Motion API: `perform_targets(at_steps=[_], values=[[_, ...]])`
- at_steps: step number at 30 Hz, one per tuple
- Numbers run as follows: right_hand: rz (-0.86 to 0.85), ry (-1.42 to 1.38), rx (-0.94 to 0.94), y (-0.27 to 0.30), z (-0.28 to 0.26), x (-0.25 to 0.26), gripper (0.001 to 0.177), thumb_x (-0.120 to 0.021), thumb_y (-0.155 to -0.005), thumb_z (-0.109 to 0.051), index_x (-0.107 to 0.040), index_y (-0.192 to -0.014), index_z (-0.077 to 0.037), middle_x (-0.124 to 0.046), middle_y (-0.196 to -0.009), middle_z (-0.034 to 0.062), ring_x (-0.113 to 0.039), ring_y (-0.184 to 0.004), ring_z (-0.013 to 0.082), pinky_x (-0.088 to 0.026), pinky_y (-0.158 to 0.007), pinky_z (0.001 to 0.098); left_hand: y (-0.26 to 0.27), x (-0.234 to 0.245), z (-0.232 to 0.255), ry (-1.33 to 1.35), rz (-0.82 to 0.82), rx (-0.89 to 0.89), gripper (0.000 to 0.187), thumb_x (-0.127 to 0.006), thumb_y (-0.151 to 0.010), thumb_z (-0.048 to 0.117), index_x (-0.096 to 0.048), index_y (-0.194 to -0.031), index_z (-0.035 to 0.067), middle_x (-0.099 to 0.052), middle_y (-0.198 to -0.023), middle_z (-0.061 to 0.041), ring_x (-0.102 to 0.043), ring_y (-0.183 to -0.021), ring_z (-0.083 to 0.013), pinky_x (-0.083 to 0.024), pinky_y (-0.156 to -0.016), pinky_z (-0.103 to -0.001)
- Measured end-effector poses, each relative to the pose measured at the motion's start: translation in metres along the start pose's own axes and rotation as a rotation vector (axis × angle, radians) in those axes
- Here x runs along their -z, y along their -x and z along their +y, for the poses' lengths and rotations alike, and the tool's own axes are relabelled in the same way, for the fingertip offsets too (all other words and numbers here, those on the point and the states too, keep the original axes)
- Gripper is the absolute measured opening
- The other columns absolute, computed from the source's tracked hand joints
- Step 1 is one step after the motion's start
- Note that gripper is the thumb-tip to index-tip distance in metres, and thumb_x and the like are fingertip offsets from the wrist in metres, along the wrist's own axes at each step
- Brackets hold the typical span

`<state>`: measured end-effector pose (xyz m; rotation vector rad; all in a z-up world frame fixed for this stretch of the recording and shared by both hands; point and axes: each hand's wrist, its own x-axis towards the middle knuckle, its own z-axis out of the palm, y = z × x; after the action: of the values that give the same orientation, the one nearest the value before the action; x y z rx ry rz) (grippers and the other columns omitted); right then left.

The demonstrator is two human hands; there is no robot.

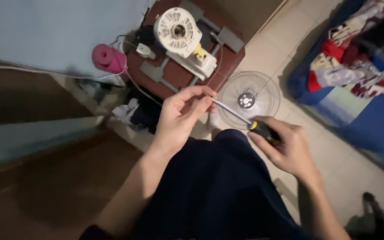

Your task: The person uses a screwdriver to remove screws from a white fan housing, then places the housing on a table. They continue to unscrew and handle the fan components, moving between the table and the floor.

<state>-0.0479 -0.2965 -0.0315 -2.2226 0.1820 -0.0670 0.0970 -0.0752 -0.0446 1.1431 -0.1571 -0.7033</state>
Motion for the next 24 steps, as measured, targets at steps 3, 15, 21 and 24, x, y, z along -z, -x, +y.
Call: perform_targets(at_steps=[3,15,21,24], values=[[-0.143,-0.229,-0.108,-0.034,0.031,-0.004,0.031,-0.078,-0.088,-0.018,-0.070,-0.113,-0.003,-0.069,-0.073,0.0045,-0.059,-0.060,0.0100,-0.048,-0.057,0.0241,-0.032,-0.003,-0.004,0.135,0.025,0.032,0.018,-0.063,-0.106,0.004,-0.068,-0.122,-0.004,-0.069,-0.109,-0.006,-0.066,-0.097,-0.0112,-0.055,-0.090,-0.025],[-0.171,-0.718,-0.399,-0.122,0.094,-0.057,0.022,-0.068,-0.101,-0.016,-0.066,-0.117,-0.001,-0.060,-0.076,0.0007,-0.055,-0.061,0.0073,-0.044,-0.052,0.0233,-0.106,0.074,-0.043,-0.740,0.211,-0.025,0.064,-0.082,-0.090,0.024,-0.051,-0.143,0.006,-0.054,-0.142,-0.018,-0.061,-0.119,-0.0250,-0.055,-0.096,-0.040],[-0.160,-0.236,-0.446,-0.161,0.108,-0.091,0.027,-0.072,-0.097,-0.026,-0.073,-0.114,-0.006,-0.064,-0.064,0.0035,-0.057,-0.053,0.0080,-0.046,-0.050,0.0266,-0.155,0.165,-0.063,-1.394,0.247,-0.255,0.113,-0.098,-0.078,0.037,-0.026,-0.162,0.014,-0.021,-0.158,-0.032,-0.031,-0.143,-0.0565,-0.041,-0.110,-0.069],[-0.186,-0.148,-0.482,-0.176,0.117,-0.110,0.030,-0.072,-0.096,-0.029,-0.074,-0.114,-0.005,-0.066,-0.065,0.0062,-0.057,-0.053,0.0129,-0.046,-0.051,0.0315,-0.198,0.188,-0.063,-1.502,0.135,-0.211,0.132,-0.103,-0.062,0.039,-0.021,-0.162,0.018,-0.017,-0.157,-0.032,-0.029,-0.140,-0.0587,-0.041,-0.104,-0.072]])
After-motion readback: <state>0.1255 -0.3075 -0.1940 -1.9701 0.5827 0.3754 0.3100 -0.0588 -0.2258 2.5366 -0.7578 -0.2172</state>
